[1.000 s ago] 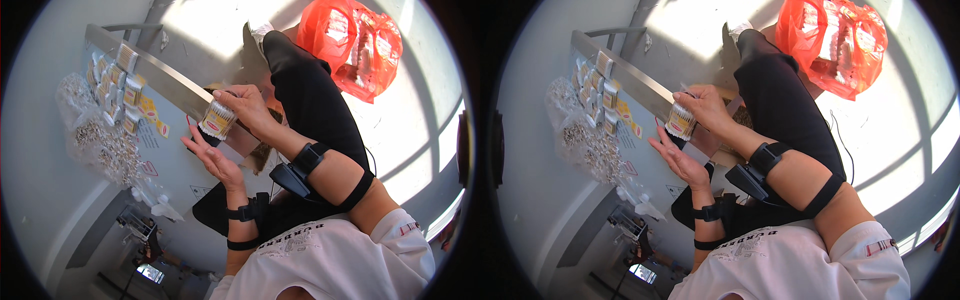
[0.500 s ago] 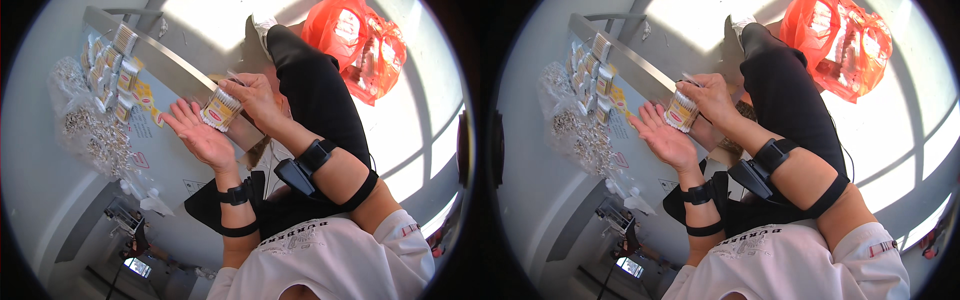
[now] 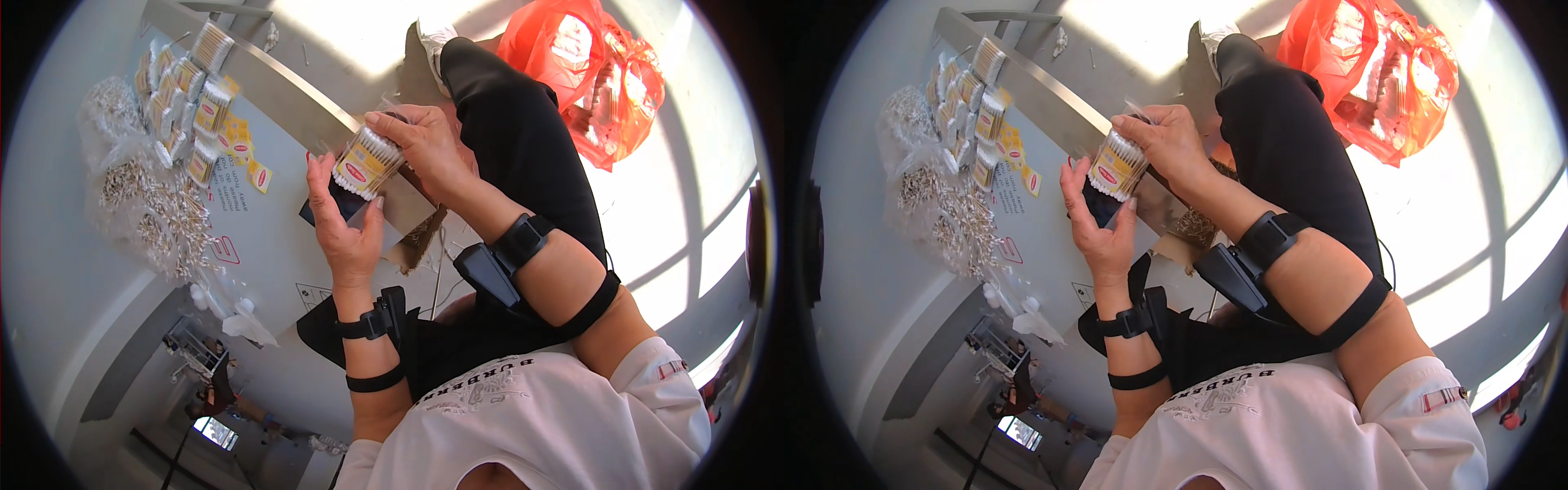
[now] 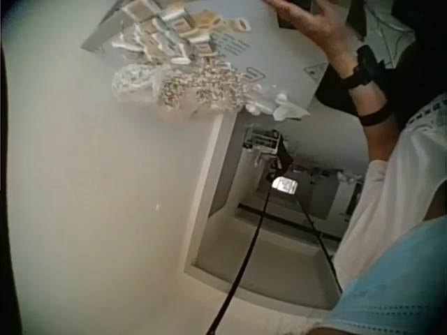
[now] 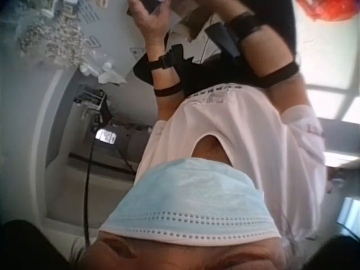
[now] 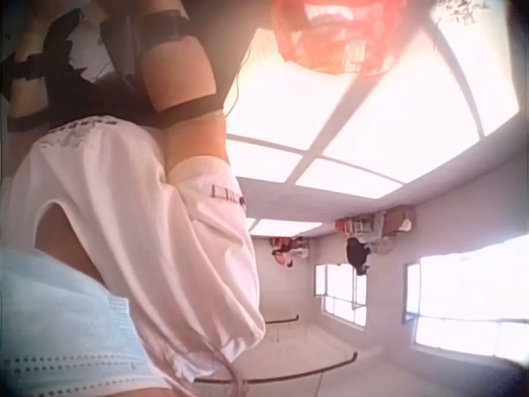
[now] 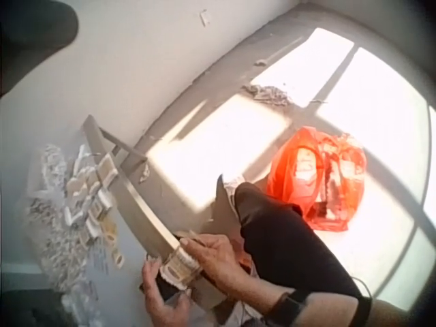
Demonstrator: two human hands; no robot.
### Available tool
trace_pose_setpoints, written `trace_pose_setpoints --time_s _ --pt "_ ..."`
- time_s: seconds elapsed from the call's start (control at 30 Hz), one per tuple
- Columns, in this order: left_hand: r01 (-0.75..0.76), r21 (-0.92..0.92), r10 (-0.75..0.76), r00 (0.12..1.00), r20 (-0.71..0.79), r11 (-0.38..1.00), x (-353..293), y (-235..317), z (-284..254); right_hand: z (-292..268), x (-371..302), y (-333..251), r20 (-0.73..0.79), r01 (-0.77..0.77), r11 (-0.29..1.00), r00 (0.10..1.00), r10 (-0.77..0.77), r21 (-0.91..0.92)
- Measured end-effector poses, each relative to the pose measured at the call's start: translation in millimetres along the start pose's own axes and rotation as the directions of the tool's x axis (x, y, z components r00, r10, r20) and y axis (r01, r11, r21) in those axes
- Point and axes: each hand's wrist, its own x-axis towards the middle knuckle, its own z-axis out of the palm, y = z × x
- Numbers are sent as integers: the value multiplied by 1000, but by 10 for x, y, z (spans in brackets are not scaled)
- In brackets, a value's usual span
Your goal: Picking up, aligning, and packaging bunches of small sticks or cotton swabs into plastic cases and bags.
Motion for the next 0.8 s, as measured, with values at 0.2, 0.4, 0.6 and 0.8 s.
trace_pose_setpoints --time_s 0.2,0.4,0.6,0.8 --pt "-55 32 55 998 -15 998 45 -75 70 1 -9 -11 6 -1 1000 1000 1 -13" --pt "-81 -636 -234 888 -396 768 66 88 357 8 -9 40 -8 39 999 999 -39 -34" --pt "-76 -741 -348 848 -400 668 249 66 390 -8 2 87 -14 43 998 999 -44 -44" --pt "-77 -620 -198 911 -362 781 272 60 430 -12 -12 95 -1 69 996 998 -69 -49"
